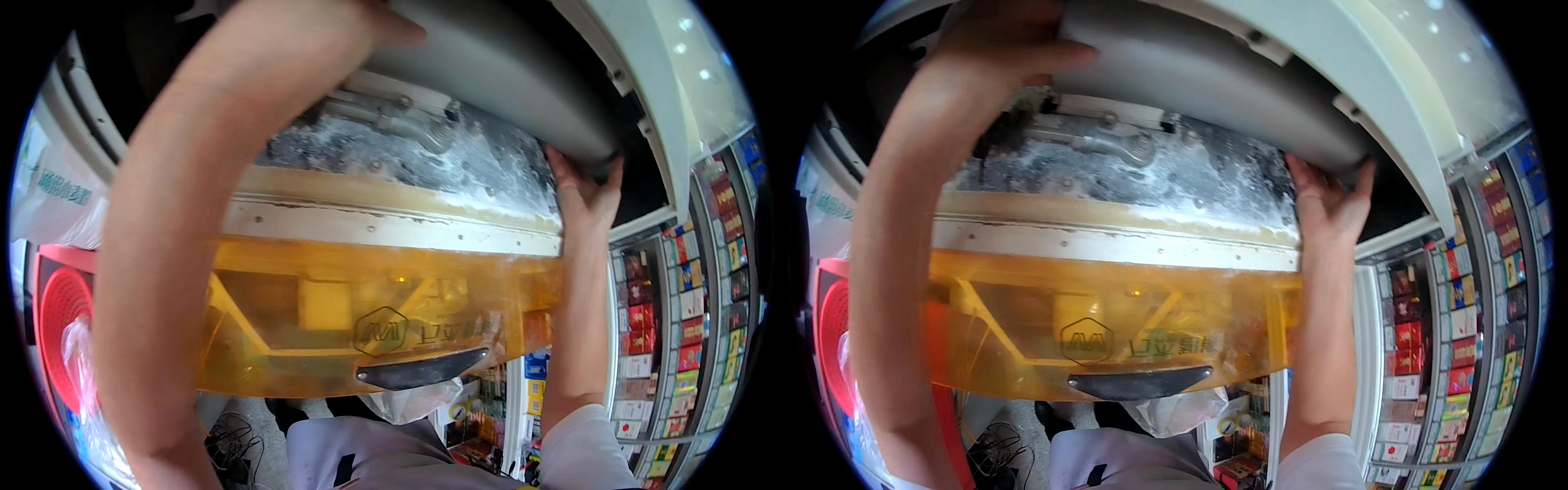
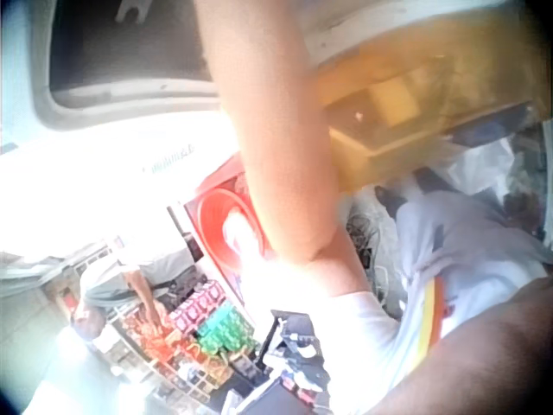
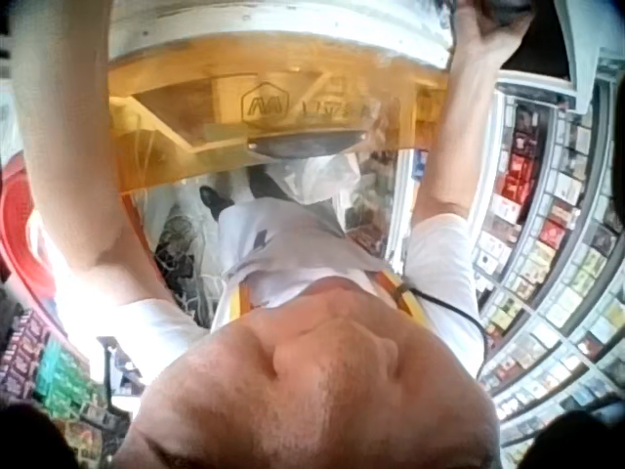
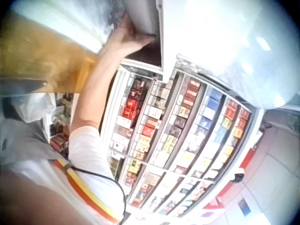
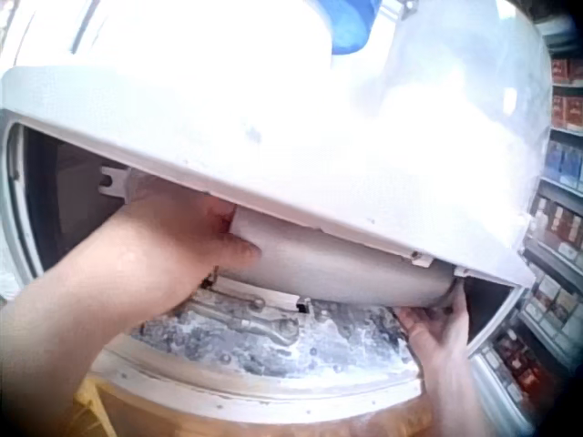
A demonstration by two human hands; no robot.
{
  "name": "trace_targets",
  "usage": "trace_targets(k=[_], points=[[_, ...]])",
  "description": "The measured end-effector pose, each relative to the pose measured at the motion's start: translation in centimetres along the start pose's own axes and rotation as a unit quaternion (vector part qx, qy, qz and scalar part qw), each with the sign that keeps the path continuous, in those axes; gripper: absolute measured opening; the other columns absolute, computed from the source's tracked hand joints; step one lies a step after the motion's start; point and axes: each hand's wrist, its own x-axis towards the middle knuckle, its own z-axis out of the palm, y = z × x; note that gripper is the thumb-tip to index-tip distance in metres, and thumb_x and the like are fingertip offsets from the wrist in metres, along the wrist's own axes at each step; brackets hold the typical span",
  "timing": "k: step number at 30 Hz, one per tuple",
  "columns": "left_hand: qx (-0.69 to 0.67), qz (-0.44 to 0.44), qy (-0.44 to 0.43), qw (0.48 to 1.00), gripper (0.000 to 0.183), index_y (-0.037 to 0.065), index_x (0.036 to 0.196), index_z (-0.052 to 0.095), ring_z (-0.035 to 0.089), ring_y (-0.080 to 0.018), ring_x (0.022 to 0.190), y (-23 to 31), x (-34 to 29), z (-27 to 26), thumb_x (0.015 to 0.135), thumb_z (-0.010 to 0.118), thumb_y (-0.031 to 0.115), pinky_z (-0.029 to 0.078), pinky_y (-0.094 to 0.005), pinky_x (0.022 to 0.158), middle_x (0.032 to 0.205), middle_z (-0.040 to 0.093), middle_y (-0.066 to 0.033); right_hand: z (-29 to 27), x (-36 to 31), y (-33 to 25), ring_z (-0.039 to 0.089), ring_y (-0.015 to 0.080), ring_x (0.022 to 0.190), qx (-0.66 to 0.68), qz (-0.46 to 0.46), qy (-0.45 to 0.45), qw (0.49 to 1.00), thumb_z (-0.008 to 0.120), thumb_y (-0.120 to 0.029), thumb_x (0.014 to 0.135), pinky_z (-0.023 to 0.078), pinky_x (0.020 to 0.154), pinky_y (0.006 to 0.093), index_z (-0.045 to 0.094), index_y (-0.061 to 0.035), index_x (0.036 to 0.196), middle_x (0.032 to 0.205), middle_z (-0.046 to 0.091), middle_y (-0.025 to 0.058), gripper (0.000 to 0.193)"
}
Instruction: The person repairs a commercial ice machine in a convenience store. They remove the top cover, scrape ice from the internal components, and then reassemble the unit. The person also handles a customer transaction at the checkout counter, typing on a keyboard and processing cash payment.
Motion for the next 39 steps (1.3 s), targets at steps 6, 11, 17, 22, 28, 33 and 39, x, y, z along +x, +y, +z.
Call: trace_targets(k=[6, 11, 17, 22, 28, 33, 39], points=[[0.043, 0.064, 0.057, 0.995, 0.028, -0.004, 0.103, 0.060, 0.061, -0.0273, 0.087, -2.5, 1.2, -1.3, 0.081, 0.063, 0.013, 0.046, -0.0335, 0.082, 0.094, 0.064, -0.0176, 3.2, -1.4, 2.0, 0.022, 0.0400, 0.133, -0.093, -0.025, -0.042, 0.994, 0.050, -0.038, 0.091, 0.024, 0.104, 0.0632, 0.028, -0.0054, 0.137, 0.143, 0.024, 0.0184, 0.061], [0.086, 0.126, 0.178, 0.972, 0.021, -0.002, 0.096, 0.060, 0.057, -0.0395, 0.090, -1.9, 0.6, -1.8, 0.084, 0.058, 0.014, 0.044, -0.0405, 0.081, 0.093, 0.061, -0.0235, 2.0, 0.3, 1.0, 0.027, 0.0424, 0.128, -0.091, -0.022, -0.007, 0.996, 0.044, -0.035, 0.095, 0.035, 0.098, 0.0625, 0.025, -0.0074, 0.138, 0.138, 0.022, 0.0219, 0.055], [0.332, 0.056, 0.201, 0.920, 0.019, -0.006, 0.095, 0.059, 0.054, -0.0428, 0.095, -4.8, 0.1, -5.6, 0.081, 0.049, 0.003, 0.043, -0.0454, 0.082, 0.099, 0.058, -0.0275, 0.7, 1.0, 0.7, 0.031, 0.0436, 0.125, -0.079, -0.021, -0.037, 0.996, 0.044, -0.033, 0.096, 0.037, 0.097, 0.0615, 0.026, -0.0045, 0.136, 0.137, 0.024, 0.0220, 0.053], [0.405, 0.051, 0.103, 0.907, 0.026, -0.005, 0.103, 0.058, 0.052, -0.0416, 0.102, -7.2, 3.8, -6.8, 0.084, 0.041, 0.004, 0.041, -0.0440, 0.090, 0.105, 0.058, -0.0261, 1.6, 0.4, 0.9, 0.029, 0.0435, 0.127, -0.054, -0.007, 0.014, 0.998, 0.045, -0.031, 0.095, 0.035, 0.099, 0.0617, 0.029, -0.0052, 0.136, 0.137, 0.025, 0.0218, 0.051], [0.412, 0.045, 0.097, 0.905, 0.031, -0.003, 0.113, 0.054, 0.046, -0.0383, 0.114, -7.2, 4.5, -7.3, 0.087, 0.040, 0.008, 0.036, -0.0417, 0.098, 0.117, 0.053, -0.0255, 2.2, -0.1, 1.1, 0.033, 0.0427, 0.125, -0.044, -0.014, 0.025, 0.999, 0.047, -0.029, 0.095, 0.037, 0.099, 0.0592, 0.030, -0.0052, 0.135, 0.136, 0.027, 0.0217, 0.050], [0.529, 0.008, 0.056, 0.847, 0.030, -0.001, 0.112, 0.055, 0.050, -0.0400, 0.108, -4.1, 3.2, -5.8, 0.087, 0.043, 0.009, 0.040, -0.0415, 0.093, 0.114, 0.055, -0.0252, 1.6, 0.3, 0.9, 0.035, 0.0420, 0.123, -0.034, -0.013, 0.036, 0.999, 0.047, -0.028, 0.095, 0.039, 0.099, 0.0559, 0.031, -0.0045, 0.135, 0.135, 0.028, 0.0219, 0.049], [0.222, -0.006, 0.199, 0.954, 0.031, -0.007, 0.095, 0.058, 0.056, -0.0400, 0.091, -1.4, 0.7, -4.4, 0.086, 0.046, 0.019, 0.044, -0.0406, 0.081, 0.093, 0.060, -0.0258, 2.1, -0.2, 1.2, 0.037, 0.0388, 0.123, -0.032, -0.012, 0.032, 0.999, 0.050, -0.029, 0.094, 0.042, 0.096, 0.0521, 0.033, -0.0030, 0.133, 0.134, 0.030, 0.0210, 0.050]])
